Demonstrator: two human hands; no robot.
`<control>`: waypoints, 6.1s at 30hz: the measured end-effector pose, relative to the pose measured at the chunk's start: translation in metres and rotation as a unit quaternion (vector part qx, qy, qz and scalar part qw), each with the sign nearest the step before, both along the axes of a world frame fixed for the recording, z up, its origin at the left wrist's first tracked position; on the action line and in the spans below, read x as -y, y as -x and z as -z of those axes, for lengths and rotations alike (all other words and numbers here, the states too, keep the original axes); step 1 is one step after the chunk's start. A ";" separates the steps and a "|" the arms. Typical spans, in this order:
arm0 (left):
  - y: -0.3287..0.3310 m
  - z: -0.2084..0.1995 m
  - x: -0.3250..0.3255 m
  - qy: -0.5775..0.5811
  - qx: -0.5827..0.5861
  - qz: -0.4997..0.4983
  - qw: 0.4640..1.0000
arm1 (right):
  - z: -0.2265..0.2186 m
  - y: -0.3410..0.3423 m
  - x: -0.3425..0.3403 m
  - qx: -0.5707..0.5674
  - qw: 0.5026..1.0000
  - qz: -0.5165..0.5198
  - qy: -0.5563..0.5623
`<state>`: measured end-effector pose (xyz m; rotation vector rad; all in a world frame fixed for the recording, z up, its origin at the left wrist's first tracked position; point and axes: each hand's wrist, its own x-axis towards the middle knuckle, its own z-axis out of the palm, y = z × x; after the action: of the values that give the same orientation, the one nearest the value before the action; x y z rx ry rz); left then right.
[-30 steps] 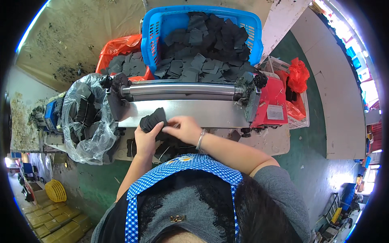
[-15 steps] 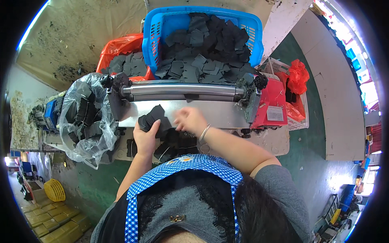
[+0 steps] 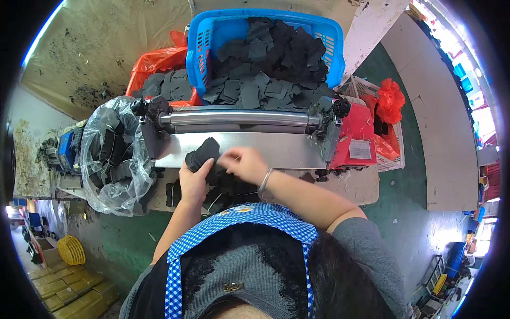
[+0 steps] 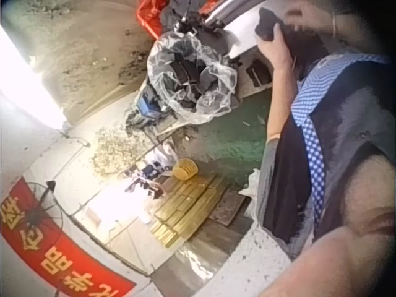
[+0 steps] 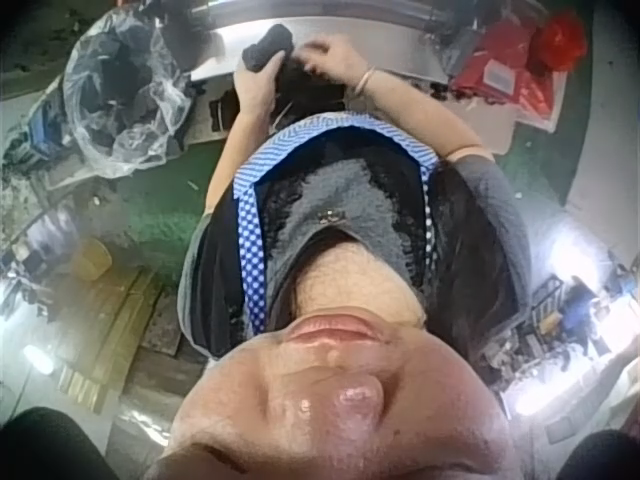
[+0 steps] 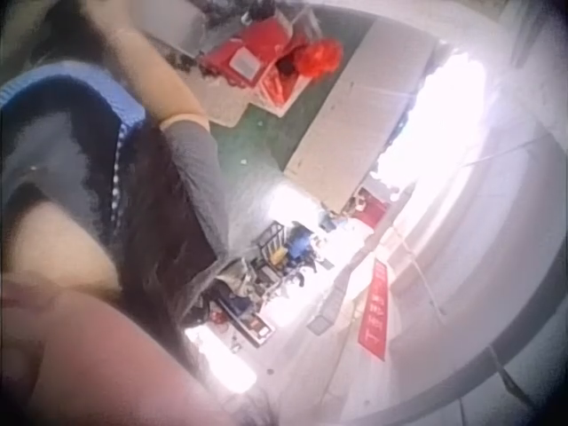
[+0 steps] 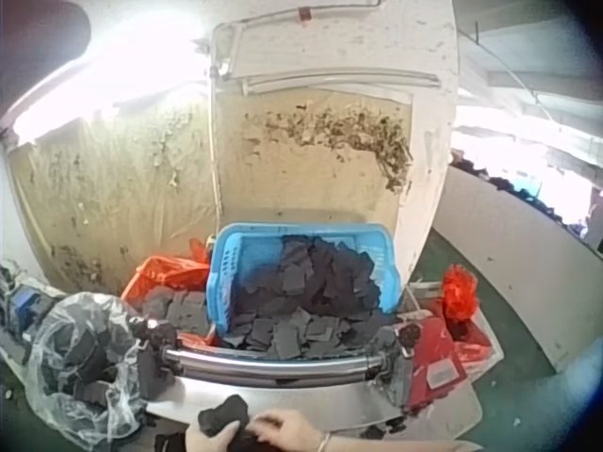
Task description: Applying adhesive to black shoe components using a motorized roller machine and stacking them for further processing.
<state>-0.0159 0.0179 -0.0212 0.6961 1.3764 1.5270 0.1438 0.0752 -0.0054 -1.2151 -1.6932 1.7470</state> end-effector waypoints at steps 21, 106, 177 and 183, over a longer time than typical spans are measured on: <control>0.003 -0.007 -0.001 0.017 0.158 0.051 0.986 | 0.002 -0.011 -0.012 -0.034 0.980 0.086 0.174; -0.002 -0.031 0.019 -0.002 0.170 0.039 0.985 | -0.008 0.007 0.028 -0.020 0.968 -0.019 -0.248; 0.019 -0.015 0.009 0.053 0.054 0.040 0.996 | 0.016 -0.010 -0.035 -0.064 0.923 0.277 0.259; 0.010 -0.013 0.009 0.066 0.015 0.036 0.997 | -0.003 0.012 0.007 -0.048 0.998 -0.009 -0.048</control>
<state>-0.0256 0.0093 -0.0077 0.6317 1.4013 1.3721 0.1315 0.0684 -0.0020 -1.0608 -1.7164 1.6863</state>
